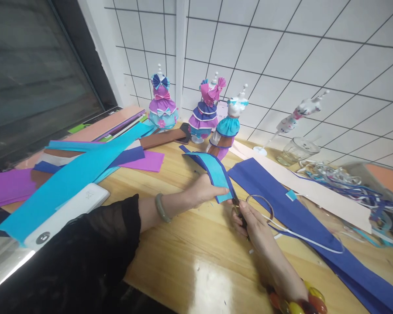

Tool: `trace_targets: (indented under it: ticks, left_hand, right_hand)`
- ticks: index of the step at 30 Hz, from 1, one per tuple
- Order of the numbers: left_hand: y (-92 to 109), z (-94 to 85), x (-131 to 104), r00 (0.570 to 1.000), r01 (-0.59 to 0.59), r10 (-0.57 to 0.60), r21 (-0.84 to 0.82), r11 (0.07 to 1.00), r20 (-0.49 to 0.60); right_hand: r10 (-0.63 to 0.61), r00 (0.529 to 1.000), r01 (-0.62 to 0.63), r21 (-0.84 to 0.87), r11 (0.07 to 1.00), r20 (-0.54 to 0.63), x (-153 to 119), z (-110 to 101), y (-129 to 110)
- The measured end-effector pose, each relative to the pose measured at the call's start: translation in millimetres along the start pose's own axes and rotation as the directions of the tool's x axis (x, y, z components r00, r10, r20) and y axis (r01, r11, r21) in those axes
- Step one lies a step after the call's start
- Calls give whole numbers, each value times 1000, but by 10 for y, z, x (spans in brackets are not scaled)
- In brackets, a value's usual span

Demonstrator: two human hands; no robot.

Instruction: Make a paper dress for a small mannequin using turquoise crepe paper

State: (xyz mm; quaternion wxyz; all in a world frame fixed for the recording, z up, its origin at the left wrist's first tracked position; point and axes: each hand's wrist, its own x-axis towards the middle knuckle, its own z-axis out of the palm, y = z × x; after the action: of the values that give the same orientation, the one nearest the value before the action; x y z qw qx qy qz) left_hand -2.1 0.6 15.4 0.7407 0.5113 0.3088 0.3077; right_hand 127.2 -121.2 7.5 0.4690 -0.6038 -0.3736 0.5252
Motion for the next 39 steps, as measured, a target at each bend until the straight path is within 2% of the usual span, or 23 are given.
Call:
trace_targets:
  ticks: [10, 39]
  left_hand:
    - [54, 18, -39, 1000, 28, -28, -24, 999, 7]
    - [53, 14, -42, 999, 46, -44, -92, 995, 20]
  right_hand:
    - [-4, 998, 1, -49, 999, -56, 5, 26, -27]
    - [-1, 999, -2, -56, 998, -51, 13, 22, -32]
